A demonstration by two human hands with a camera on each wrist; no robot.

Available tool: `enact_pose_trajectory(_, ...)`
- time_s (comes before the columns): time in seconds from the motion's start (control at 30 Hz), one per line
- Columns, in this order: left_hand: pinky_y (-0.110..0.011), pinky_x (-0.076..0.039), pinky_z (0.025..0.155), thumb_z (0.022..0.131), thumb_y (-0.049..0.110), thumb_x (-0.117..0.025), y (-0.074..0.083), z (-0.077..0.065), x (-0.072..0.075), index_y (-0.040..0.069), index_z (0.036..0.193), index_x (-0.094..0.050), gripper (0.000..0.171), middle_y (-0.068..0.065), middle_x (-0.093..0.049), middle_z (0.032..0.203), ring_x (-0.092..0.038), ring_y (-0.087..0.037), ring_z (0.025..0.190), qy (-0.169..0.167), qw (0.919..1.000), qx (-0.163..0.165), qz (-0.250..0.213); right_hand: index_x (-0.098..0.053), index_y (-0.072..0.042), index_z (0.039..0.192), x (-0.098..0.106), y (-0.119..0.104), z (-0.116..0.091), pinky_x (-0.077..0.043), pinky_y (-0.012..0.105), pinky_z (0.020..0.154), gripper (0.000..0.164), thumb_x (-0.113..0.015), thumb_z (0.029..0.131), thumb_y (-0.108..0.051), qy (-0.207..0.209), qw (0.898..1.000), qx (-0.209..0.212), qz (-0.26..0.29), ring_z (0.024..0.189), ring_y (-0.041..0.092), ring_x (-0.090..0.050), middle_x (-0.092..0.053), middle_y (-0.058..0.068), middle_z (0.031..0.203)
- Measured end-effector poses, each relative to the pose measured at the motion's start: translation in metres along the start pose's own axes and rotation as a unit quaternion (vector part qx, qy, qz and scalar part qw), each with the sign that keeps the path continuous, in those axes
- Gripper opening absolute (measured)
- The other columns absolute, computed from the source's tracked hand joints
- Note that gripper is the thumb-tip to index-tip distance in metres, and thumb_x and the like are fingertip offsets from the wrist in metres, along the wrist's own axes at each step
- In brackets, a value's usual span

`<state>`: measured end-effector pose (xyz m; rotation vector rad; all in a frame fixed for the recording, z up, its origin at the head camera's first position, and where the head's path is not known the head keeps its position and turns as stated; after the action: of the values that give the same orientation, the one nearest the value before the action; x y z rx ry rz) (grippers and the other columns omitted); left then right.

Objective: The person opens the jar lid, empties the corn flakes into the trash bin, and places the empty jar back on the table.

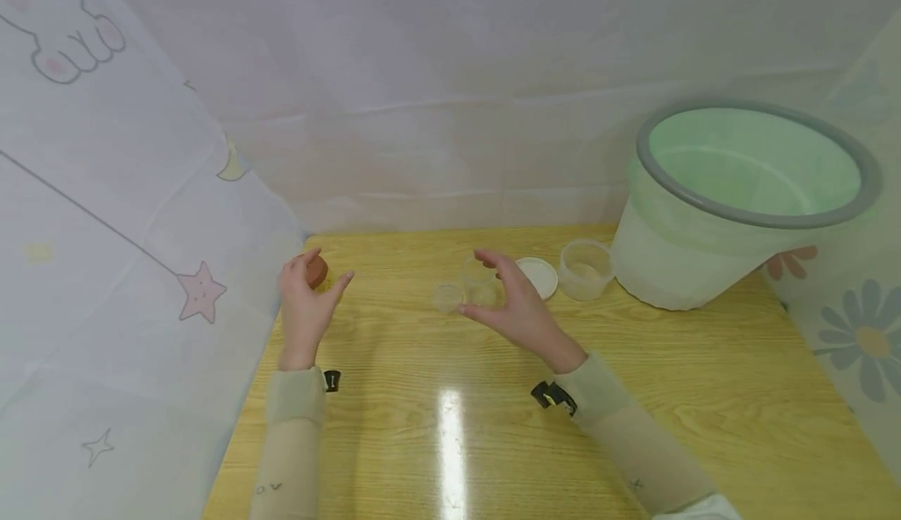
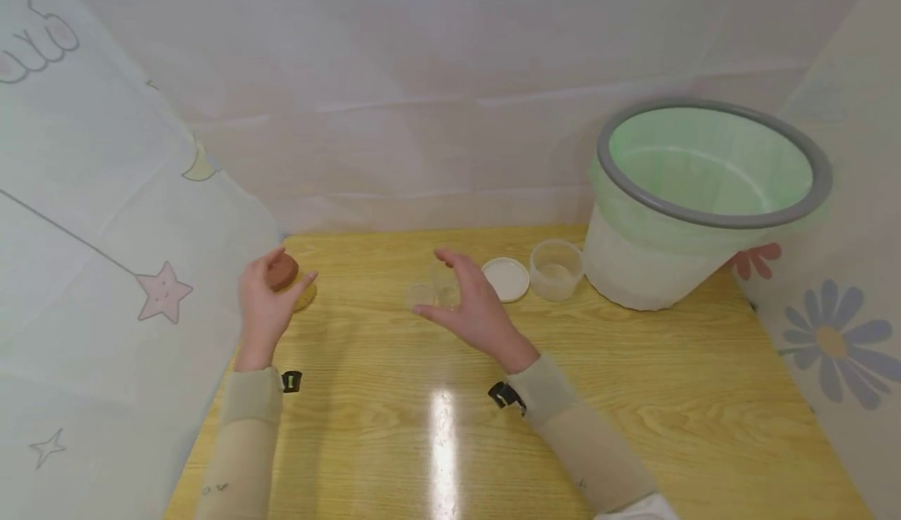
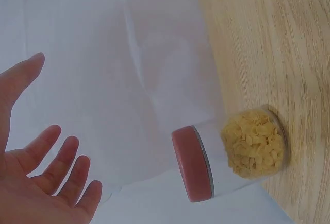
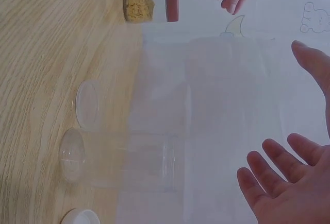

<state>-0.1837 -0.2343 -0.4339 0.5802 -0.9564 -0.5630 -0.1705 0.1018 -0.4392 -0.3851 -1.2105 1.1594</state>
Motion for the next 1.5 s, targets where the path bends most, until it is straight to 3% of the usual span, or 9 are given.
enact_pose_trajectory(0.17, -0.049, -0.034, 0.094, 0.073, 0.039, -0.080, -0.014, 0.010, 0.004, 0.010, 0.130, -0.054, 0.069, -0.014, -0.047, 0.124, -0.036, -0.034, 0.118, 0.010, 0.9992, 0.029, 0.024, -0.034, -0.019, 0.143, -0.003, -0.004, -0.003, -0.034, 0.040, 0.099, 0.083, -0.074, 0.076, -0.048, -0.012, 1.000, 0.000, 0.005, 0.125, 0.015, -0.036, -0.039, -0.001, 0.140)
enact_pose_trajectory(0.3, -0.053, -0.033, 0.093, 0.073, 0.035, -0.081, -0.028, 0.017, 0.006, 0.008, 0.130, -0.054, 0.068, -0.017, -0.046, 0.124, -0.035, -0.038, 0.118, 0.014, 0.9978, 0.048, 0.044, -0.034, -0.023, 0.142, -0.005, -0.007, -0.004, -0.036, 0.038, 0.098, 0.082, -0.074, 0.075, -0.050, -0.018, 1.000, 0.001, 0.004, 0.124, 0.013, -0.037, -0.039, -0.007, 0.138)
enact_pose_trajectory(0.67, -0.055, -0.024, 0.101, 0.072, 0.056, -0.073, -0.057, 0.028, 0.006, 0.006, 0.142, -0.035, 0.094, -0.018, -0.030, 0.141, -0.023, -0.037, 0.129, -0.028, 0.9864, 0.135, 0.090, -0.036, -0.023, 0.141, -0.008, -0.011, -0.006, -0.037, 0.039, 0.095, 0.079, -0.075, 0.076, -0.046, -0.028, 0.999, 0.021, 0.014, 0.123, 0.020, -0.040, -0.040, -0.006, 0.137)
enact_pose_trajectory(0.9, -0.055, -0.029, 0.100, 0.072, 0.048, -0.077, -0.078, 0.028, -0.002, -0.001, 0.146, -0.020, 0.105, -0.023, -0.025, 0.143, -0.025, -0.039, 0.128, -0.049, 0.9804, 0.172, 0.081, -0.038, -0.027, 0.139, -0.014, -0.012, -0.011, -0.037, 0.038, 0.096, 0.076, -0.072, 0.077, -0.051, -0.055, 0.998, -0.002, 0.013, 0.122, 0.013, -0.040, -0.043, -0.004, 0.136)
enact_pose_trajectory(1.13, -0.054, -0.026, 0.103, 0.073, 0.043, -0.078, -0.086, 0.021, -0.010, -0.003, 0.147, -0.006, 0.113, -0.025, -0.022, 0.145, -0.026, -0.041, 0.130, -0.072, 0.9769, 0.188, 0.072, -0.042, -0.020, 0.137, -0.018, -0.010, -0.014, -0.040, 0.038, 0.094, 0.074, -0.072, 0.077, -0.050, -0.052, 0.999, 0.005, 0.001, 0.119, 0.016, -0.043, -0.045, -0.003, 0.134)
enact_pose_trajectory(1.3, -0.055, -0.028, 0.101, 0.076, 0.035, -0.078, -0.088, 0.018, -0.013, -0.002, 0.146, -0.012, 0.104, -0.026, -0.029, 0.141, -0.030, -0.042, 0.127, -0.054, 0.9765, 0.201, 0.055, -0.044, -0.026, 0.135, -0.020, -0.008, -0.017, -0.041, 0.039, 0.093, 0.071, -0.074, 0.075, -0.050, -0.047, 0.999, 0.002, 0.005, 0.117, 0.013, -0.044, -0.046, -0.007, 0.132)
enact_pose_trajectory(1.5, -0.052, -0.039, 0.092, 0.074, 0.033, -0.080, -0.086, 0.015, -0.017, 0.004, 0.136, -0.023, 0.089, -0.026, -0.042, 0.126, -0.046, -0.040, 0.113, -0.046, 0.9724, 0.229, 0.008, -0.044, -0.020, 0.135, -0.022, -0.006, -0.019, -0.040, 0.041, 0.094, 0.072, -0.074, 0.076, -0.049, -0.051, 0.999, 0.011, 0.003, 0.118, 0.013, -0.043, -0.046, -0.006, 0.132)
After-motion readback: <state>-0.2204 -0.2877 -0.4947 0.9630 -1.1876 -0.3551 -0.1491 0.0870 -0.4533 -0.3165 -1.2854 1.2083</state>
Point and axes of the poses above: each hand's wrist, its own z-axis towards the middle knuckle, its own x-axis out of the back of the hand, y = z × x, the point moved 1 cm from there along z, towards the middle knuckle
